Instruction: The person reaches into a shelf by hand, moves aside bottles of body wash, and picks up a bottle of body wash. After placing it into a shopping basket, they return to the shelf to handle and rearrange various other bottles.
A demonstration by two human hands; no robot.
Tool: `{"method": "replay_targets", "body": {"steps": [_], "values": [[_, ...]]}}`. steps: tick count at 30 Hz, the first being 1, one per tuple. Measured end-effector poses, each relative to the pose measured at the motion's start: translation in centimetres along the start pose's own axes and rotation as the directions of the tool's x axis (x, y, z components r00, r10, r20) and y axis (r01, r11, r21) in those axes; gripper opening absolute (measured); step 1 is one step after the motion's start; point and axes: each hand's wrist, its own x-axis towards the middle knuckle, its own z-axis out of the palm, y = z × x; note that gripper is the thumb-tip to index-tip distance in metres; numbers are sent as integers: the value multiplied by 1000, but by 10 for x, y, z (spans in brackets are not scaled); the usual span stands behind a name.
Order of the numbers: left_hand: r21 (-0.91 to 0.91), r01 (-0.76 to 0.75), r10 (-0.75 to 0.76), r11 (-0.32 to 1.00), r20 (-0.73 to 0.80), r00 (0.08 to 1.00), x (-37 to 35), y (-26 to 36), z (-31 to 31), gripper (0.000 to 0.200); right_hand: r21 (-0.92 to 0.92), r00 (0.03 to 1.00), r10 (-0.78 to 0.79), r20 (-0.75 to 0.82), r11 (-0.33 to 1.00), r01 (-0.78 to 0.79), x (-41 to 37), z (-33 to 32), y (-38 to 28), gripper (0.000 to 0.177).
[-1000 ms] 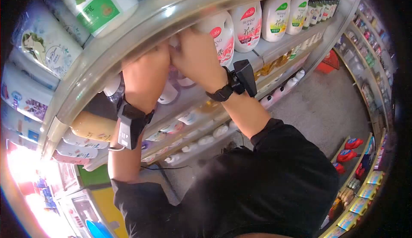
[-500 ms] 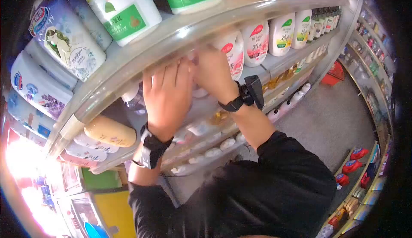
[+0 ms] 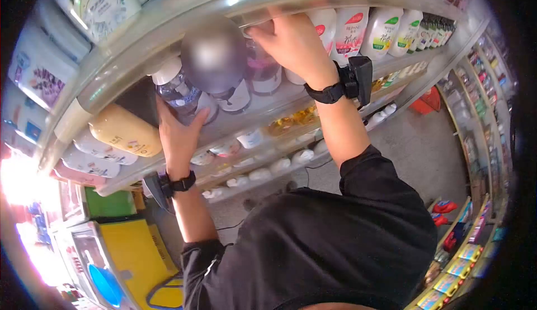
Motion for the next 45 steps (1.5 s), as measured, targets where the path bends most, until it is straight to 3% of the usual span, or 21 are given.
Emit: {"method": "replay_targets", "body": {"steps": [1, 4, 5, 9, 14, 17, 20, 23, 29, 33, 36, 40, 41, 43, 45], "values": [[-40, 71, -67, 997, 97, 993, 4, 9, -2, 104, 5, 990, -85, -116, 996, 86, 2, 4, 3, 38], [82, 123, -122, 989, -23, 992, 5, 11, 13, 111, 52, 998, 14, -55, 999, -11, 5, 1, -4, 32], [106, 138, -134, 985, -45, 990, 5, 10, 16, 111, 25, 994, -14, -106, 1000, 17, 5, 3, -5, 30], [76, 146, -141, 986, -65, 988, 4, 10, 19, 114, -32, 999, -19, -40, 999, 18, 8, -1, -8, 31], [64, 144, -138, 988, -90, 986, 4, 6, 23, 117, 13, 993, -59, -99, 998, 61, 10, -6, -13, 23], [119, 192, -183, 974, -83, 980, 4, 10, 22, 117, 55, 997, 74, -30, 996, -72, 3, -3, -10, 25], [103, 105, -92, 989, -118, 989, 3, 4, 24, 117, 68, 994, 102, -41, 993, -99, -5, -4, -14, 29], [54, 170, -166, 984, -67, 984, 2, 7, 22, 117, -15, 989, 137, -56, 990, -138, -9, -5, -24, 32], [56, 178, -174, 982, -80, 982, 1, 2, 25, 116, -47, 992, 79, -100, 995, -84, -21, 1, -20, 50], [52, 128, -122, 990, -101, 987, 2, 1, 25, 117, -105, 944, -144, -297, 988, 117, -13, -14, -31, 60], [30, 173, -171, 984, -70, 983, 0, 4, 24, 118, -157, 981, -189, -43, 971, 180, -4, -14, -41, 49], [65, 163, -157, 984, -93, 983, 1, 2, 25, 118, -173, 965, -246, 91, 950, 259, 14, 4, -55, 53], [60, 151, -145, 987, -97, 985, 1, 2, 25, 118, -293, 953, -281, 112, 907, 302, 15, 5, -58, 55], [51, 128, -122, 990, -105, 987, 1, 2, 25, 117, -259, 950, -232, 207, 924, 282, 19, 6, -59, 57], [8, 219, -219, 976, -18, 976, 2, 9, 18, 118, -237, 938, -221, 266, 928, 286, 21, 7, -58, 55]]}}
